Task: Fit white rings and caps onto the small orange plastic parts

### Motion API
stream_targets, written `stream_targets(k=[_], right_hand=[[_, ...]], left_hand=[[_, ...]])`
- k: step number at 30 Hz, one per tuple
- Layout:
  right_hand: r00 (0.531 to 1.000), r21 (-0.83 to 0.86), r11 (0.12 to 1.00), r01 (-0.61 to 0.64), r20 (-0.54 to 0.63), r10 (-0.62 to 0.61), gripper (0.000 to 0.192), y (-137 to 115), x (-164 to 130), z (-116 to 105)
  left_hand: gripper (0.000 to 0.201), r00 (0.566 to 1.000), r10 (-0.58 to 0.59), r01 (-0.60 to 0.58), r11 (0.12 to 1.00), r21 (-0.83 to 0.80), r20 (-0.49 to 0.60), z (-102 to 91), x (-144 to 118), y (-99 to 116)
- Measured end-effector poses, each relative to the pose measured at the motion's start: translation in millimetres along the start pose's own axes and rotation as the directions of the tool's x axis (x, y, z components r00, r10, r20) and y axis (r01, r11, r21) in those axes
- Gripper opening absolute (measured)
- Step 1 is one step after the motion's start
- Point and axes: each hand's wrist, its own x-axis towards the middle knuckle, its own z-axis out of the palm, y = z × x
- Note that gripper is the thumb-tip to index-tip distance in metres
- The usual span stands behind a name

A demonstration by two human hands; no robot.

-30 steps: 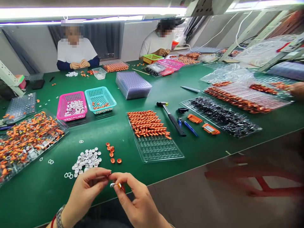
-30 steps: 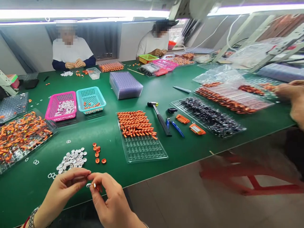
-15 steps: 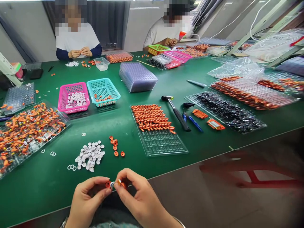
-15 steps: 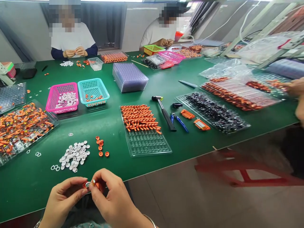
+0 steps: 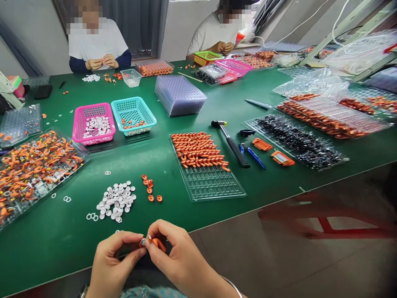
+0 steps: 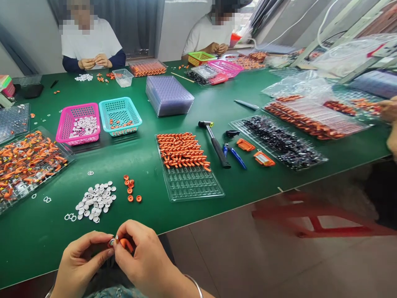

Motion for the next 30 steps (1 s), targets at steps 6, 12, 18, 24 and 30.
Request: stream_targets(k=[6, 12, 18, 24, 30], right_hand=[[1.000, 0.030, 0.999, -0.012, 0.004, 0.011, 0.009, 0, 0, 0], [0.999, 0.095, 0.995, -0.033, 0.039, 0.029, 0.009, -1, 0, 1], [0.998, 0.074, 0.997, -0.013, 0.066, 0.009, 0.011, -4, -2, -1], [0.995, 0.012, 0.999, 0.037, 0.096, -0.038, 0.009, -7, -2, -4], [0.990, 0.127, 0.992, -0.012, 0.138, -0.006, 0.007, -11, 1, -10]], left_hand=[[0.020, 0.997, 0.078, -0.078, 0.993, 0.085, 0.008, -0.3, 1, 1], [0.022, 0.989, 0.150, -0.149, 0.981, 0.121, 0.004, -0.3, -2, 0], [0.019, 0.987, 0.157, -0.152, 0.981, 0.117, -0.031, 0.7, -2, 5], [0.019, 0.988, 0.153, -0.153, 0.983, 0.101, 0.006, -1.6, -3, 11], [0.031, 0.965, 0.259, -0.261, 0.954, 0.150, 0.035, -1.8, -9, 11]])
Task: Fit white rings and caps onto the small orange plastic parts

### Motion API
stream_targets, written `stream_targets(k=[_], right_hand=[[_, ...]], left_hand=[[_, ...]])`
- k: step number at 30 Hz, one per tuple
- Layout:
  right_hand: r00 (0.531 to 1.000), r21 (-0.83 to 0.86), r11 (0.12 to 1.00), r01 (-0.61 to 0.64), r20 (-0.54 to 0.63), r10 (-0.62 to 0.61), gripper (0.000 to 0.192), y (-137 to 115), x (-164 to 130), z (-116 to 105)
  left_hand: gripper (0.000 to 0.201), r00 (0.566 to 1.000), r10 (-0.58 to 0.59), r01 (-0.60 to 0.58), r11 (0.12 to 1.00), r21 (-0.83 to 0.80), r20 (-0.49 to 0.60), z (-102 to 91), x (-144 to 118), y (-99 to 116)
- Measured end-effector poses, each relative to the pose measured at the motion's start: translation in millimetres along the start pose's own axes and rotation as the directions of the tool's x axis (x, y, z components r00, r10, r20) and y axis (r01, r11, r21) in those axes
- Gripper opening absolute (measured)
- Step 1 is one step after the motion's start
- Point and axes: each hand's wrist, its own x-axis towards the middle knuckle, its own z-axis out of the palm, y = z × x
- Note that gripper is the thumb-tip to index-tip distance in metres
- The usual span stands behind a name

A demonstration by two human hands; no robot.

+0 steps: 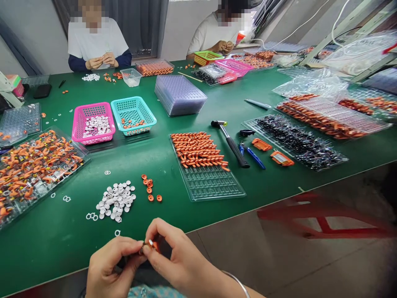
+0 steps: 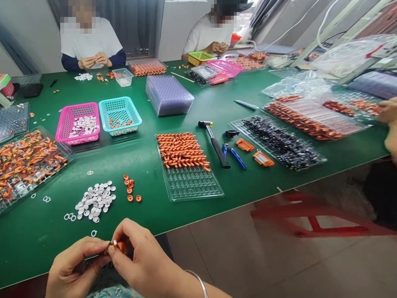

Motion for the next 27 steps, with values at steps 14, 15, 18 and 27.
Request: stream_targets(k=[14, 15, 18, 27], right_hand=[[0.946, 0.260, 0.950, -0.173, 0.313, 0.086, 0.014, 1, 6, -12], [0.945, 0.294, 0.936, -0.192, 0.313, 0.095, 0.015, 2, 4, -9], [0.954, 0.351, 0.911, -0.218, 0.272, 0.124, 0.020, 5, 0, 2], [0.947, 0.613, 0.722, -0.320, 0.232, 0.222, 0.042, 16, 8, 12]], left_hand=[[0.032, 0.994, 0.032, -0.031, 0.999, -0.017, 0.108, -8.0, 1, 4], [0.032, 0.991, 0.039, -0.037, 0.999, -0.023, 0.124, -8.3, 1, 5], [0.031, 0.989, 0.029, -0.022, 0.998, -0.050, 0.145, -7.7, -1, 5], [0.006, 0.958, -0.281, 0.283, 0.905, -0.317, 0.050, -0.2, 5, -5]])
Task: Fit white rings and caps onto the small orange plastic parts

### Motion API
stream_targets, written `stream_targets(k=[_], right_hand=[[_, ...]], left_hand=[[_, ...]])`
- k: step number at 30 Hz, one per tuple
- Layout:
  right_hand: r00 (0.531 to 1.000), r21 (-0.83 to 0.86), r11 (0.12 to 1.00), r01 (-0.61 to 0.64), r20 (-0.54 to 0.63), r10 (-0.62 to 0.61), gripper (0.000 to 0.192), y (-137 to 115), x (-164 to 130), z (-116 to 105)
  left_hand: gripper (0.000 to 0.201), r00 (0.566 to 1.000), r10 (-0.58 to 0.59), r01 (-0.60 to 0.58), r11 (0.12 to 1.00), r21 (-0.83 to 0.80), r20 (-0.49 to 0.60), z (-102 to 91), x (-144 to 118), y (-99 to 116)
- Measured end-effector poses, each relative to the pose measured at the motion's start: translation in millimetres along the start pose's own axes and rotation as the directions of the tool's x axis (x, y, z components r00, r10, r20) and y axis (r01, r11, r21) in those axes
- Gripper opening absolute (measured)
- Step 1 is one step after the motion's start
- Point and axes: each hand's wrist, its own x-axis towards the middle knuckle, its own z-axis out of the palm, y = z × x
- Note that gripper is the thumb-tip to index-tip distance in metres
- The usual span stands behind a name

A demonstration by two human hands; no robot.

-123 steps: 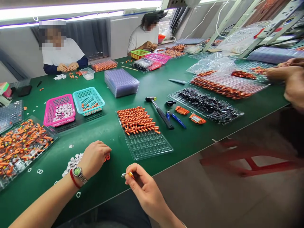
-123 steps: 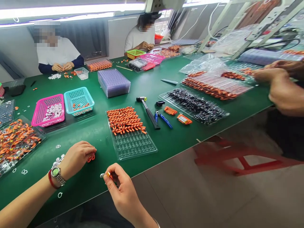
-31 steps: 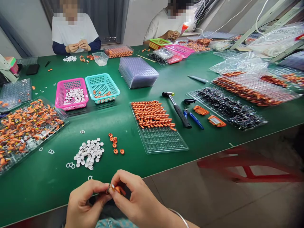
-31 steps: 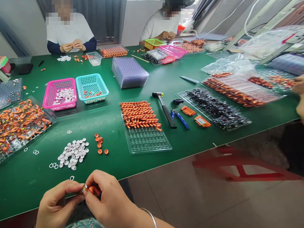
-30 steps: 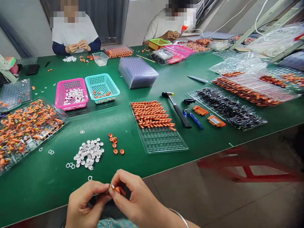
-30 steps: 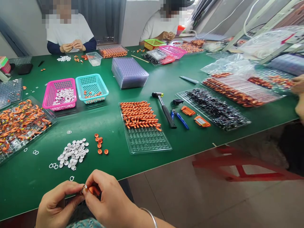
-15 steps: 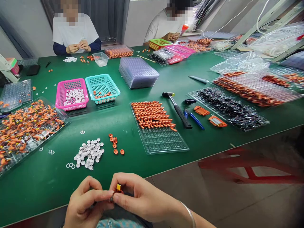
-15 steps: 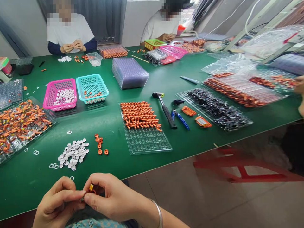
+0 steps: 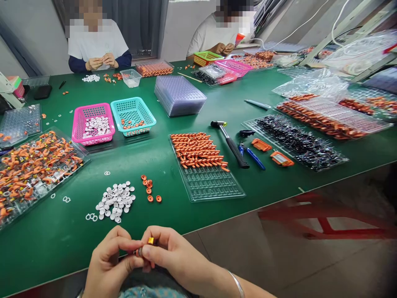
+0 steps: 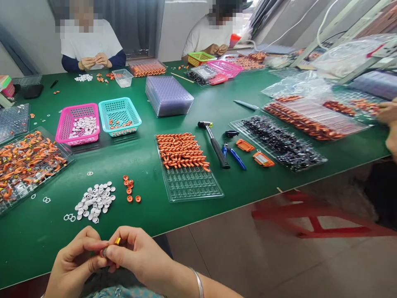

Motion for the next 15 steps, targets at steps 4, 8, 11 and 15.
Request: stream_targets(k=[4, 8, 11, 15], right_hand=[[0.999, 0.076, 0.997, -0.020, 0.042, 0.017, 0.040, -3, 2, -4], [0.999, 0.110, 0.994, -0.027, 0.032, 0.023, 0.039, 3, 4, -6], [0.999, 0.141, 0.990, -0.027, 0.027, 0.023, 0.039, 7, 5, -5], [0.999, 0.203, 0.979, -0.023, 0.038, 0.016, 0.040, 11, 4, 0]], left_hand=[[0.012, 0.998, -0.062, 0.061, 0.997, -0.040, -0.025, -3.7, 2, -2], [0.011, 0.999, -0.050, 0.050, 0.999, -0.021, -0.018, -4.7, 1, -4], [0.009, 1.000, 0.010, -0.009, 0.999, 0.039, -0.016, -4.6, -2, -4], [0.017, 0.989, 0.131, -0.139, 0.981, 0.135, 0.070, -6.4, -4, 2]])
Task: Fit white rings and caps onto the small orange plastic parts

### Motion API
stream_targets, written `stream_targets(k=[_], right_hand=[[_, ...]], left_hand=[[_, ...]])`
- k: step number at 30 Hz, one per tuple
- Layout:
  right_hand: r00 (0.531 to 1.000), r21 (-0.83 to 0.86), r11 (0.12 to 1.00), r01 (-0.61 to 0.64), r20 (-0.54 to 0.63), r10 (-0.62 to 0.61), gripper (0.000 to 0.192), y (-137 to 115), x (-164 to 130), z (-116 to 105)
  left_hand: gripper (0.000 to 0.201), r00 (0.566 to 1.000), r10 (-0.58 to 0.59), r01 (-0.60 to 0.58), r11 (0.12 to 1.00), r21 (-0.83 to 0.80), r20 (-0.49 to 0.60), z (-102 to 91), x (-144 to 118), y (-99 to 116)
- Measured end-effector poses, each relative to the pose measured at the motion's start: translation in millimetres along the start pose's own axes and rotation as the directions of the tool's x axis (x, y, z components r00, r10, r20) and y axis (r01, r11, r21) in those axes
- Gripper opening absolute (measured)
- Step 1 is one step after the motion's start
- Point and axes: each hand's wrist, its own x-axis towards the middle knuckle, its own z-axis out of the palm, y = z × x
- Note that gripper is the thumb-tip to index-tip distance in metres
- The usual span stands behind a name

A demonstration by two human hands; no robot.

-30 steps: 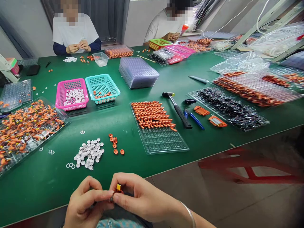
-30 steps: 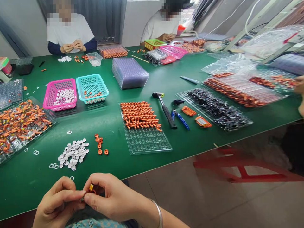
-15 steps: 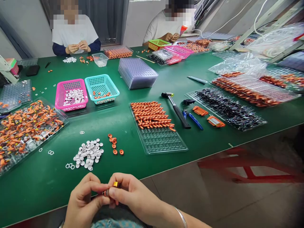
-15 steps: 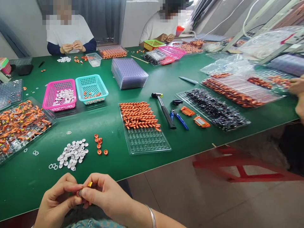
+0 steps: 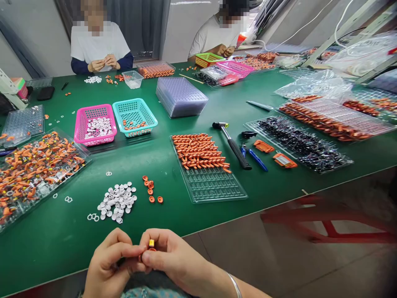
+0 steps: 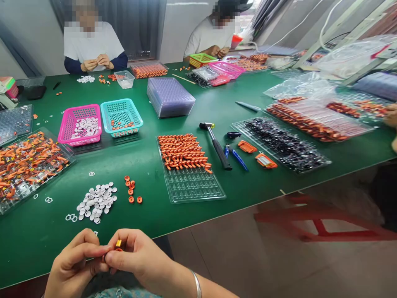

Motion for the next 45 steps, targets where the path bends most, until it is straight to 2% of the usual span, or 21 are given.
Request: stream_targets(k=[4, 8, 11, 16, 20, 24, 29, 32, 36, 41, 45], right_hand=[[0.999, 0.100, 0.994, 0.038, 0.014, -0.040, 0.041, 8, -1, 6], [0.998, 0.104, 0.993, 0.054, -0.039, -0.050, 0.042, 12, -3, 3], [0.993, 0.066, 0.991, 0.119, -0.019, -0.118, 0.039, 9, -4, -1], [0.971, 0.131, 0.967, 0.217, 0.068, -0.227, 0.037, 10, -7, -7], [0.966, 0.185, 0.952, 0.244, 0.045, -0.256, 0.034, 18, -5, -12], [0.952, 0.237, 0.929, 0.286, 0.040, -0.303, 0.031, 24, -5, -13], [0.941, 0.237, 0.917, 0.322, 0.028, -0.338, 0.024, 28, -6, -12], [0.945, 0.199, 0.927, 0.319, 0.007, -0.327, 0.020, 30, -5, -14], [0.952, 0.174, 0.937, 0.302, -0.010, -0.305, 0.020, 33, -5, -16], [0.947, 0.177, 0.932, 0.317, 0.000, -0.322, 0.018, 33, -5, -17], [0.938, 0.175, 0.924, 0.339, 0.009, -0.345, 0.015, 32, -5, -16]], left_hand=[[0.017, 0.994, 0.075, -0.079, 0.996, 0.039, 0.079, -1.3, 2, 6], [0.011, 0.992, 0.114, -0.117, 0.991, 0.059, 0.050, -0.1, 7, 8], [0.014, 0.984, 0.175, -0.179, 0.970, 0.162, 0.038, -0.8, 9, 9], [0.016, 0.925, 0.367, -0.374, 0.832, 0.410, 0.100, -4.0, 6, 6], [0.020, 0.874, 0.448, -0.474, 0.700, 0.535, 0.189, -5.2, 2, 0], [0.022, 0.840, 0.496, -0.526, 0.644, 0.555, 0.220, -4.8, 1, -1], [0.014, 0.843, 0.516, -0.516, 0.699, 0.495, 0.152, -4.6, -1, 7], [0.017, 0.844, 0.503, -0.522, 0.695, 0.493, 0.185, -6.4, -2, 11], [0.027, 0.829, 0.506, -0.550, 0.668, 0.501, 0.237, -9.3, -3, 11], [0.027, 0.808, 0.528, -0.576, 0.620, 0.533, 0.260, -9.4, -3, 10], [0.020, 0.753, 0.602, -0.626, 0.530, 0.572, 0.267, -8.2, 1, 13]])
